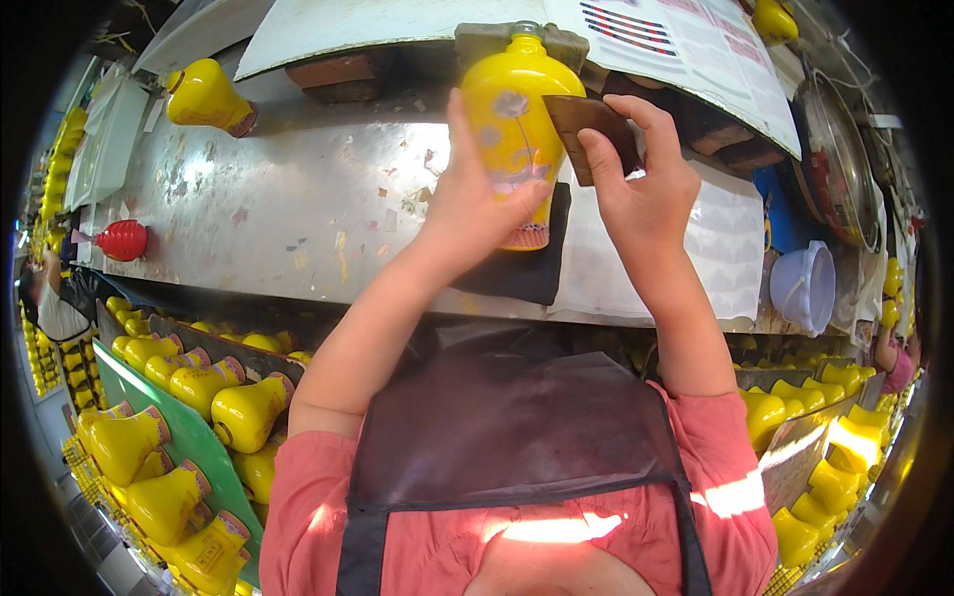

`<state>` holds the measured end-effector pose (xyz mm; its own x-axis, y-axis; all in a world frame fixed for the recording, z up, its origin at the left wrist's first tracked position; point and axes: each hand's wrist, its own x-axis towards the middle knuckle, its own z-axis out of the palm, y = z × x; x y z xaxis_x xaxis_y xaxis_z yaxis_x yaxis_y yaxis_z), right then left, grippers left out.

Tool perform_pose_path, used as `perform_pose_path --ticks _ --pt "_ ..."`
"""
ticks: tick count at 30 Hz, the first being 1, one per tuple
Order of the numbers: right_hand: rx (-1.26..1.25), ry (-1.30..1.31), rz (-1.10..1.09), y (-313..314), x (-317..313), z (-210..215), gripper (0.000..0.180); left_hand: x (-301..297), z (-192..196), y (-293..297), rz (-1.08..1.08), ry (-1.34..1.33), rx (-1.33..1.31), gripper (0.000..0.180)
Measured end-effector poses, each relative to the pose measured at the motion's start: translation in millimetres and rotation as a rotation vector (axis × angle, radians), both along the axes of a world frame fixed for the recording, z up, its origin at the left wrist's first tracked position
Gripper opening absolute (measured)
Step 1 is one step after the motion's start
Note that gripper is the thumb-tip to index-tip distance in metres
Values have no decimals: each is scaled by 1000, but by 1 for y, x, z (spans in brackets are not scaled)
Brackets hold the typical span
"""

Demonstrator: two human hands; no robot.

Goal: The person applies a decorative sticker to a yellow ceramic vase, smooths it with a cloth, and then places a plastic cap on the vase neck. The person then picks up another yellow vase and applies a second sticker.

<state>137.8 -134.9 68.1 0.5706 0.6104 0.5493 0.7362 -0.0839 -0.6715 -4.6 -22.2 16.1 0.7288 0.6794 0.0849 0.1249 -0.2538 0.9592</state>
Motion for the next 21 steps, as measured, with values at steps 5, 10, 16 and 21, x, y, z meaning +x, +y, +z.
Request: perform_pose_path --ticks 5,10,16,21 --pt "-35 -106 99 8 -1 0 32 1 -2 5 -38 -11 -42 123" --pt "220 -132 66 13 12 -1 27 3 -3 6 -99 -218 -342 94" --pt "92 -318 390 -32 -18 -31 31 0 7 8 -239 -433 -521 65" --pt "13 254 310 -49 -13 -29 17 -10 16 6 -202 -378 -511 71"
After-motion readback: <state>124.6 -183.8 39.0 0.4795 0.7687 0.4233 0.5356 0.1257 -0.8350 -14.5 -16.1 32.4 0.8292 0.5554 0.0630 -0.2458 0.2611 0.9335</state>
